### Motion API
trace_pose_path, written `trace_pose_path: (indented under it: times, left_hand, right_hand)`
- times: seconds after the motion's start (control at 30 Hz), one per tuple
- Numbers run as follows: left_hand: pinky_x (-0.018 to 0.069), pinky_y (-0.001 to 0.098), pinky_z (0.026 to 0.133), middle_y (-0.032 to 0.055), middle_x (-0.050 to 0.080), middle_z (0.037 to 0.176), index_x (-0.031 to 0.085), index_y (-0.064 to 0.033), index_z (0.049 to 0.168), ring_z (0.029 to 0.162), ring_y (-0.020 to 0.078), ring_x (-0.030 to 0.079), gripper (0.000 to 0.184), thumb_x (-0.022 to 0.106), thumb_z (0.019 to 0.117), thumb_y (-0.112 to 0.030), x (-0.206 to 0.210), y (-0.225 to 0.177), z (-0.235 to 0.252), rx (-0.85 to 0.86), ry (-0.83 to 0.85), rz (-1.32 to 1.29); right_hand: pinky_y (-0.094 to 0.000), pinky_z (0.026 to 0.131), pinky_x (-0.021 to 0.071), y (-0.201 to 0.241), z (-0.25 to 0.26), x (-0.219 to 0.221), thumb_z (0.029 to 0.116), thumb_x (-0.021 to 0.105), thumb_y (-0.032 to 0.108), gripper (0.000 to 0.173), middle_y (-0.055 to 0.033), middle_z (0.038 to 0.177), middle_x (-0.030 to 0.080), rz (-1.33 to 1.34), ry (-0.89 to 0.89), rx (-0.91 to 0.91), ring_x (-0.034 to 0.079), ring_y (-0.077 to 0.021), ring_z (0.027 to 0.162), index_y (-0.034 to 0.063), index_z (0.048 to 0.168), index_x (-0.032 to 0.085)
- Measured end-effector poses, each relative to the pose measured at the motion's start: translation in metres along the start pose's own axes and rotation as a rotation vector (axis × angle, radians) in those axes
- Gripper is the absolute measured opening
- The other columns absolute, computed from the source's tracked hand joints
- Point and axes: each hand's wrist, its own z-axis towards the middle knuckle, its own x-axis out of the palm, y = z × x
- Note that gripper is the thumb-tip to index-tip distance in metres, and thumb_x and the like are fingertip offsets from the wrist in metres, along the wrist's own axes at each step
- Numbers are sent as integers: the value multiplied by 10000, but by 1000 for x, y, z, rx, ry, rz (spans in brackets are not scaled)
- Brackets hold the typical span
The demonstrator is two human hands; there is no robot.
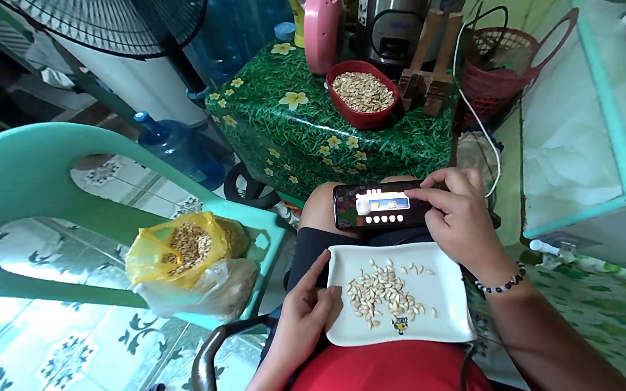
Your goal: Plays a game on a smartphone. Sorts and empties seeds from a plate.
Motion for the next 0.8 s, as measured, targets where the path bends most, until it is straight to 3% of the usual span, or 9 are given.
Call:
trace_pose_path:
  times: [0.8]
  left_hand:
    - [595,242,612,39,728,848,374,-10,1549,628,86,674,577,525,992,-1,0,-2,0,-13,3,2]
  right_hand:
    - [-561,924,401,-2,0,3,875,505,20,426,-100,1180,630,-30,28,5,497,-359,1168,178,1135,802]
